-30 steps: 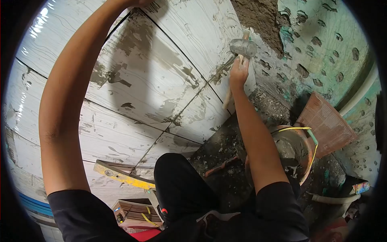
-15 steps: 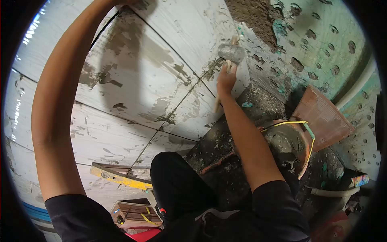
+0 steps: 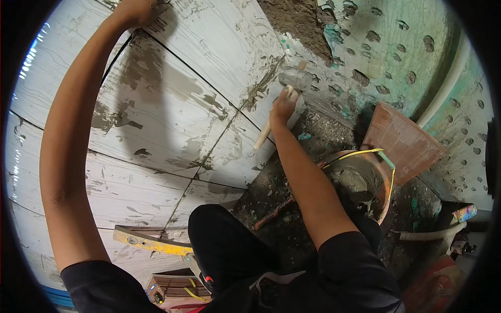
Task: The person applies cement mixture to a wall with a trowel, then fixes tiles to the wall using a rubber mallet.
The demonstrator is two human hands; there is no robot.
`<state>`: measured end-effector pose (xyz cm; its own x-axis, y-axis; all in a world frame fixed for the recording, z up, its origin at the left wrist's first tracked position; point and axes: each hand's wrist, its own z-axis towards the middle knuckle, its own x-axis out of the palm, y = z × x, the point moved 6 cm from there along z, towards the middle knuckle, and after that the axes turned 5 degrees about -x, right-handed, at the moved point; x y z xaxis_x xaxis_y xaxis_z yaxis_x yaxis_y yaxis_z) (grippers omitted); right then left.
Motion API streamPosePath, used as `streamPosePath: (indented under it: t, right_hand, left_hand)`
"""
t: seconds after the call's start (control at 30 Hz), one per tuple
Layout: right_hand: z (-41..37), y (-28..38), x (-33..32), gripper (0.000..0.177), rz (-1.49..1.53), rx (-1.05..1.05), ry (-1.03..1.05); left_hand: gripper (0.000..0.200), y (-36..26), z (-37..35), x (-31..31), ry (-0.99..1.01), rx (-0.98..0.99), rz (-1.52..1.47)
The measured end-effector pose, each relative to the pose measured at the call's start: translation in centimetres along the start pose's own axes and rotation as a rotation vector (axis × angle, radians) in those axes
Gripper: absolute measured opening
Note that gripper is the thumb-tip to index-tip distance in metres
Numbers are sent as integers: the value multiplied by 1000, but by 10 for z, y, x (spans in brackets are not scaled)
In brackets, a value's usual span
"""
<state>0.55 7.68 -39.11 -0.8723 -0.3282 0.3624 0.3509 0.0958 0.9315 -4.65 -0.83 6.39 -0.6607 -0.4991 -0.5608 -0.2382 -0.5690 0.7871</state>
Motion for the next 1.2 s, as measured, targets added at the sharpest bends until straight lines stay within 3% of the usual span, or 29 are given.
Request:
streamPosePath:
  t: [0.1, 0.3, 0.4, 0.47, 0.5, 0.57, 0.67, 0.77, 0.87, 1.2]
  right_hand:
    - [-3, 3, 10, 37, 25, 97, 109]
    - [-13, 17, 20, 37, -80, -4, 266]
    - [-12, 9, 21, 41, -85, 31, 299]
    - [-11, -5, 24, 51, -108, 34, 246]
    - [-11, -5, 23, 54, -99, 34, 260]
    - [-9, -6, 25, 46, -49, -34, 282]
    - [-9, 9, 19, 44, -43, -68, 288]
    - [-11, 19, 14, 49, -8, -35, 308]
    - [-11, 11, 17, 55, -96, -55, 197]
    - [-6, 21, 13, 57, -78, -14, 353]
  left_hand:
    - [33, 8, 3, 10, -183, 182, -65]
    - [32, 8, 6, 13, -73, 170, -49]
    - [32, 5, 3, 10, -173, 175, -95]
    - [32, 12, 9, 16, -119, 277, -77]
    - [31, 11, 8, 12, -60, 150, -72]
    - [29, 9, 4, 7, -121, 211, -65]
    - [26, 4, 4, 0, 41, 143, -53]
    - [25, 4, 3, -2, 45, 279, -189]
    - [24, 2, 3, -5, 17, 253, -137]
    - [22, 4, -7, -12, -52, 227, -215]
